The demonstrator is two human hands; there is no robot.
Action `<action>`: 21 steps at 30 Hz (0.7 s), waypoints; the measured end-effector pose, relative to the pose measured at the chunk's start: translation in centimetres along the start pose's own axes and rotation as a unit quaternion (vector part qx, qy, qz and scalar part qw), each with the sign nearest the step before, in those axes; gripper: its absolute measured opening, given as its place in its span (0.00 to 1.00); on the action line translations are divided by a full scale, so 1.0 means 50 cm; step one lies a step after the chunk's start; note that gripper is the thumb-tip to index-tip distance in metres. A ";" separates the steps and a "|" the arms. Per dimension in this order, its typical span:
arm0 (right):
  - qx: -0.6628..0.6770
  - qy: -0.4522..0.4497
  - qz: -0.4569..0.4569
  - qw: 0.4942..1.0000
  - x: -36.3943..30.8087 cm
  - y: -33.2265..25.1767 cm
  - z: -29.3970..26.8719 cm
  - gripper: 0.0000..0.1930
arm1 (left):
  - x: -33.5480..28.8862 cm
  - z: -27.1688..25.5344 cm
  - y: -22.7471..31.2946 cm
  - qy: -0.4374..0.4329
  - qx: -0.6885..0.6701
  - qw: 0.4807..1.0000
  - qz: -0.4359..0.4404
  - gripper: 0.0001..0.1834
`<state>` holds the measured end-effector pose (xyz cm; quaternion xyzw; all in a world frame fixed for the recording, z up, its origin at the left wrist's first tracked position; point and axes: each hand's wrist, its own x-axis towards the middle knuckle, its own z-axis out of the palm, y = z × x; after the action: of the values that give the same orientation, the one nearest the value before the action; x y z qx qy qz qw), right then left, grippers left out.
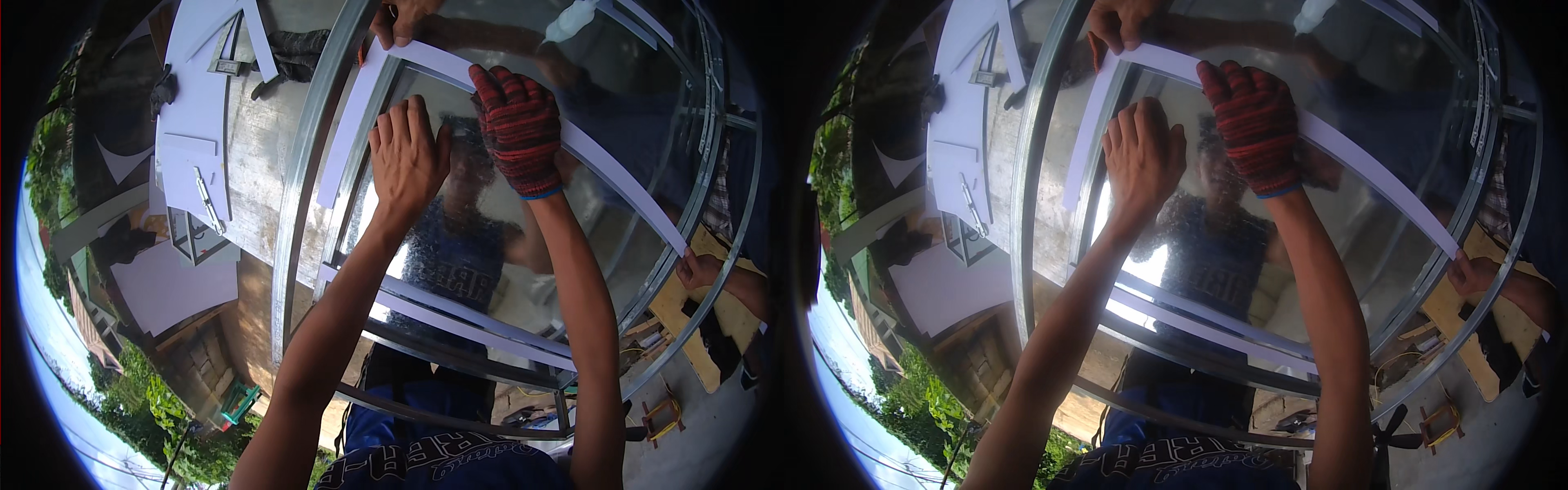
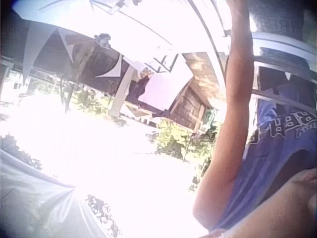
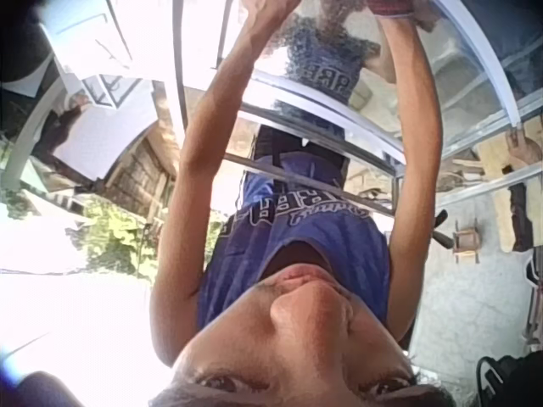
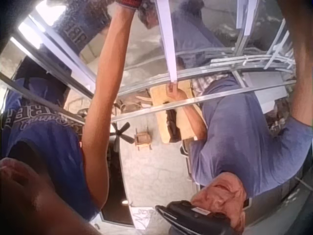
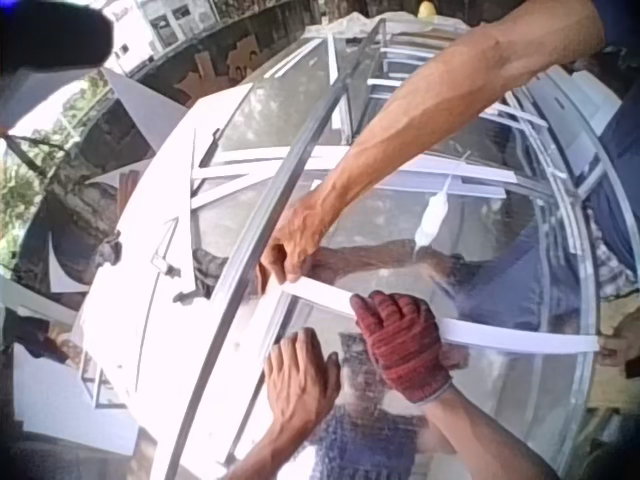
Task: Cutting adhesive white strips and applying them to the edges of a metal frame housing glass panels to assemble a display case.
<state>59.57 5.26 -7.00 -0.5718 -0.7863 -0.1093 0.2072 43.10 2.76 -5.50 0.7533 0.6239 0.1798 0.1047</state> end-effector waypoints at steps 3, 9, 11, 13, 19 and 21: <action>0.000 0.004 0.003 1.000 0.000 0.000 0.002 0.22 | 0.001 -0.001 0.003 0.005 0.000 1.000 0.002 0.25; -0.007 0.006 0.000 1.000 0.000 0.001 0.001 0.22 | 0.002 -0.003 0.002 0.003 0.022 1.000 0.019 0.27; -0.005 0.009 -0.002 1.000 0.000 0.001 0.001 0.22 | 0.001 -0.004 0.001 -0.003 0.023 1.000 0.016 0.27; -0.003 0.002 -0.003 1.000 0.001 0.001 -0.002 0.21 | 0.001 -0.003 0.000 -0.009 0.023 1.000 0.013 0.27; -0.009 0.010 -0.007 1.000 0.002 -0.002 -0.002 0.21 | 0.000 -0.002 -0.003 0.001 0.021 1.000 0.018 0.26; -0.015 0.000 -0.004 1.000 0.000 0.002 0.001 0.21 | 0.000 -0.002 -0.002 0.000 0.018 1.000 0.017 0.26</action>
<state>59.64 5.31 -7.05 -0.5719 -0.7865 -0.1223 0.1982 42.97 2.76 -5.42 0.7658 0.6138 0.1700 0.0883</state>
